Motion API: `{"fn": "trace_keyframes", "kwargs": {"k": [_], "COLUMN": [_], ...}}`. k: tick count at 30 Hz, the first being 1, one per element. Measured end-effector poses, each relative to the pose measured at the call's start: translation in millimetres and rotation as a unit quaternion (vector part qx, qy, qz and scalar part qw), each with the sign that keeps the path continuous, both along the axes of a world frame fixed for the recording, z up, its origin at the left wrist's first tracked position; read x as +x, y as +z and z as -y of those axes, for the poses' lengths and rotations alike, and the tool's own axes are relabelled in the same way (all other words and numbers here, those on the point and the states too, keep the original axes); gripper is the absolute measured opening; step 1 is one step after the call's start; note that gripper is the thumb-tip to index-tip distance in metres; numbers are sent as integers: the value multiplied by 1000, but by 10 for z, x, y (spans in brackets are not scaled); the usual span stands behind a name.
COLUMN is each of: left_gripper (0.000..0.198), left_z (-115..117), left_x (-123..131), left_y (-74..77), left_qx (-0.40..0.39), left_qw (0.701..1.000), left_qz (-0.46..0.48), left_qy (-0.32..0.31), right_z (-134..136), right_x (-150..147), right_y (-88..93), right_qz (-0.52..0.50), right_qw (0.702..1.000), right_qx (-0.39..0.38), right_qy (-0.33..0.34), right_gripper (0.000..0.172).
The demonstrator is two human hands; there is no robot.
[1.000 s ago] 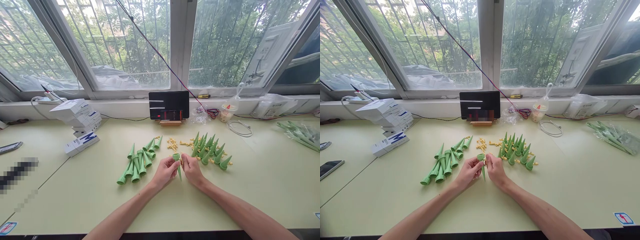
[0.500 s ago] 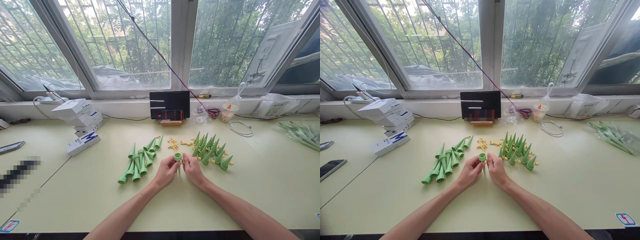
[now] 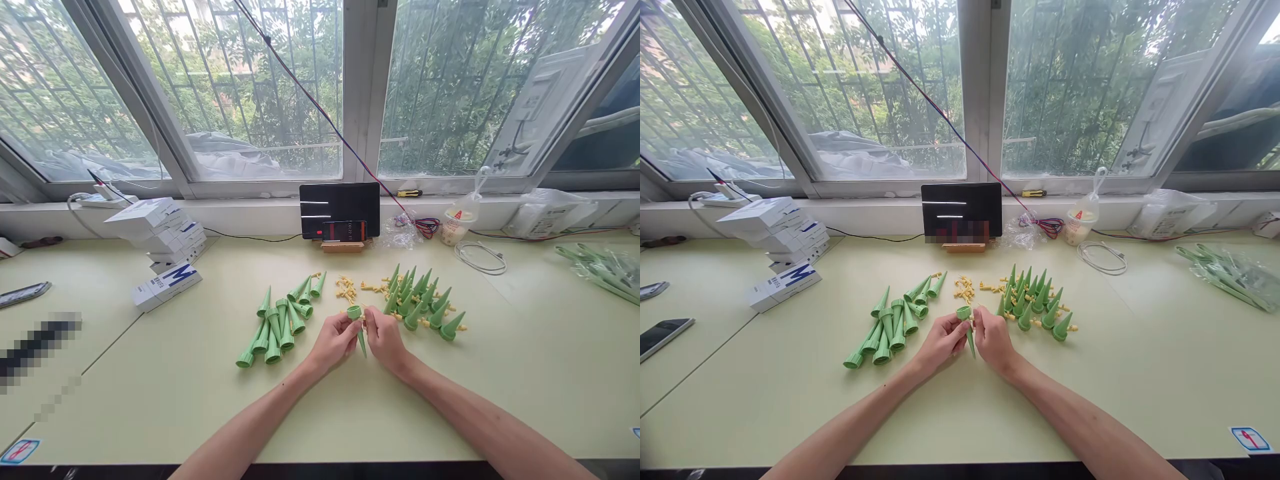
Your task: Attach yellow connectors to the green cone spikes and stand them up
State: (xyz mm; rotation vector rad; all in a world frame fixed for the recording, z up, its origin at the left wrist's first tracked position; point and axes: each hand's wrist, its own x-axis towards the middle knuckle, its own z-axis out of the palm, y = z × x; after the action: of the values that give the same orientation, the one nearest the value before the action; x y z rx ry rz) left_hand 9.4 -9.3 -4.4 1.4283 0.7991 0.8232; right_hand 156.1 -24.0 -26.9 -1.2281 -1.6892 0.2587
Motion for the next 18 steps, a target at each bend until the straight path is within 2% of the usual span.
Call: {"fn": "trace_keyframes", "kwargs": {"k": [10, 14, 18], "left_gripper": [47, 48, 51], "left_z": [6, 19, 23], "left_x": [-7, -18, -34], "left_y": [47, 38, 17], "left_qx": [-20, -102, -191], "left_qw": [1000, 994, 975], "left_qz": [12, 42, 96], "left_qy": [-8, -21, -61], "right_z": [-33, -22, -20], "right_x": [21, 12, 15], "right_y": [-47, -47, -45], "right_qz": [82, 90, 89], "right_qw": [993, 990, 989], "right_qx": [82, 102, 118], "right_qy": [-22, -31, -26], "right_gripper": [37, 38, 36]}}
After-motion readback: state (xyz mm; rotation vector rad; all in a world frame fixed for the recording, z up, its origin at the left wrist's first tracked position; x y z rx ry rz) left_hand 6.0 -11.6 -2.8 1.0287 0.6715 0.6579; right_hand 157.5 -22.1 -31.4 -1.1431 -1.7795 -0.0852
